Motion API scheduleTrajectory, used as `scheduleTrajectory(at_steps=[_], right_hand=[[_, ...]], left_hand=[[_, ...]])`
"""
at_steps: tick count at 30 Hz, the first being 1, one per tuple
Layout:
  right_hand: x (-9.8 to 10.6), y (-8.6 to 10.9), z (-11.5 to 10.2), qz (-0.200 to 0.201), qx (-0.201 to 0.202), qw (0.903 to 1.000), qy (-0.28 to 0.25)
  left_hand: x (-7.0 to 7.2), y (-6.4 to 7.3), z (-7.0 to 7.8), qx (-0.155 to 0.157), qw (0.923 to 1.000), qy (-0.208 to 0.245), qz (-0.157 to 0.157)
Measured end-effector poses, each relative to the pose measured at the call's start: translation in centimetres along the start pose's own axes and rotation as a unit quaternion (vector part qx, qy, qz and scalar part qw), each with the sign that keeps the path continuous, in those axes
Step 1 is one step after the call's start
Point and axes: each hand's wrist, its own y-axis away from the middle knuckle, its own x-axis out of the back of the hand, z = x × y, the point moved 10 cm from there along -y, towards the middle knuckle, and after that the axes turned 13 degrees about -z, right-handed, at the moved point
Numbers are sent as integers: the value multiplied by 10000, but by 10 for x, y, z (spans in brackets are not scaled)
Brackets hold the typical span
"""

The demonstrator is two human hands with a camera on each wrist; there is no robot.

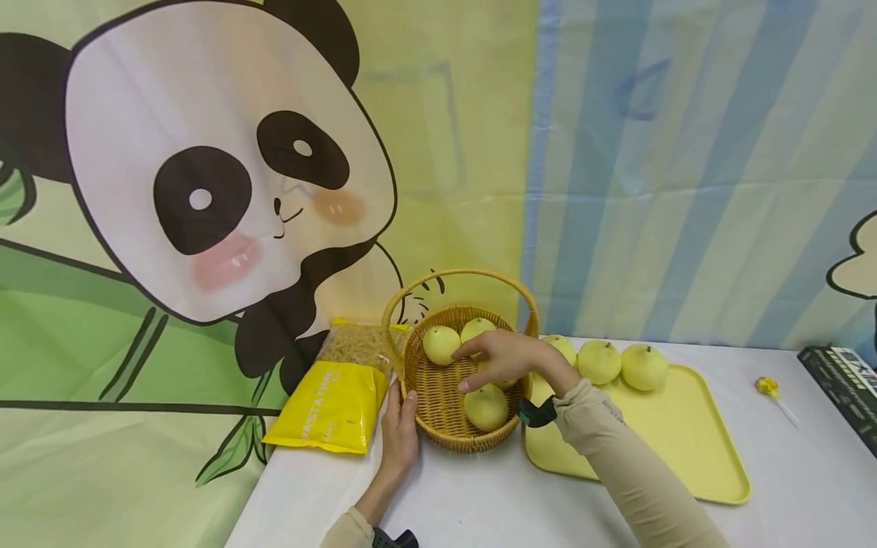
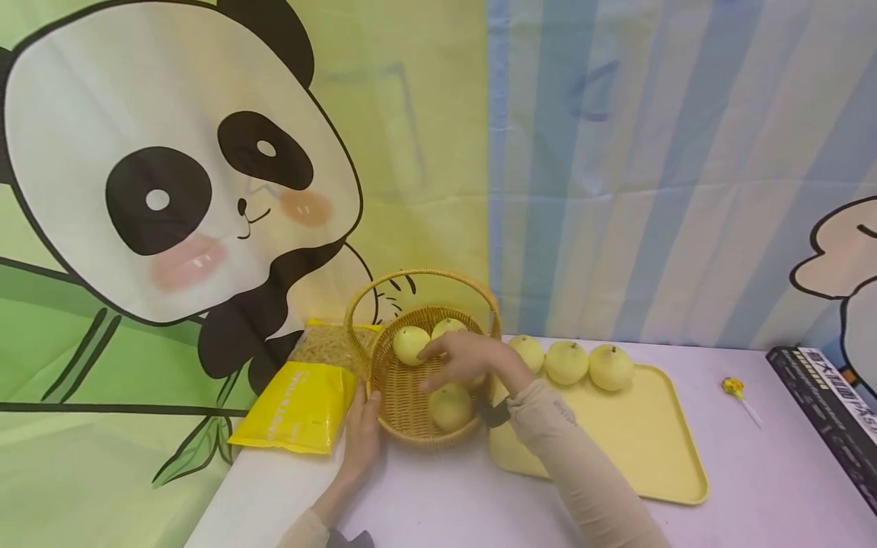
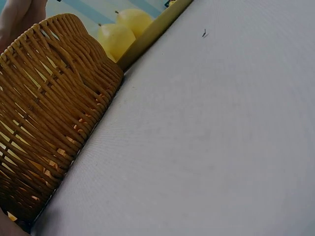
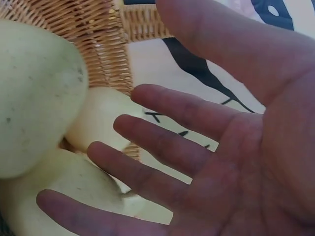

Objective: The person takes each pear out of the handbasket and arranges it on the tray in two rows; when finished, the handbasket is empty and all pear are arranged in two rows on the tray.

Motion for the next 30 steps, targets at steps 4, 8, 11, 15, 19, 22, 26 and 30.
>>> scheduleTrajectory(at_steps=[4, 8, 11, 15, 19, 22, 26, 30], right_hand=[[-7, -8, 1, -209, -12, 9998, 48], [-12, -14, 3, -400, 28, 9992, -71], [-14, -17, 4, -470, 45, 9988, -147], [-18, -21, 5, -640, 60, 9975, -280], [-27, -25, 9, -824, 28, 9955, -463], [-35, -28, 11, -1047, 82, 9920, -697], [-40, -28, 13, -1202, 134, 9866, -1093], [-39, -30, 14, -1045, 94, 9897, -973]], left_hand=[[-1, 0, 1, 0, 10000, 71, -51], [0, 1, 2, 12, 9999, 122, -57], [-1, 1, 1, 28, 9999, 137, -54], [-1, 1, 1, 10, 9999, 149, -44], [0, 0, 0, 1, 9999, 101, -11], [0, 0, -1, 9, 10000, 81, 6], [-1, 0, -2, 5, 10000, 94, -26], [-1, 0, -3, 49, 9999, 118, -23]])
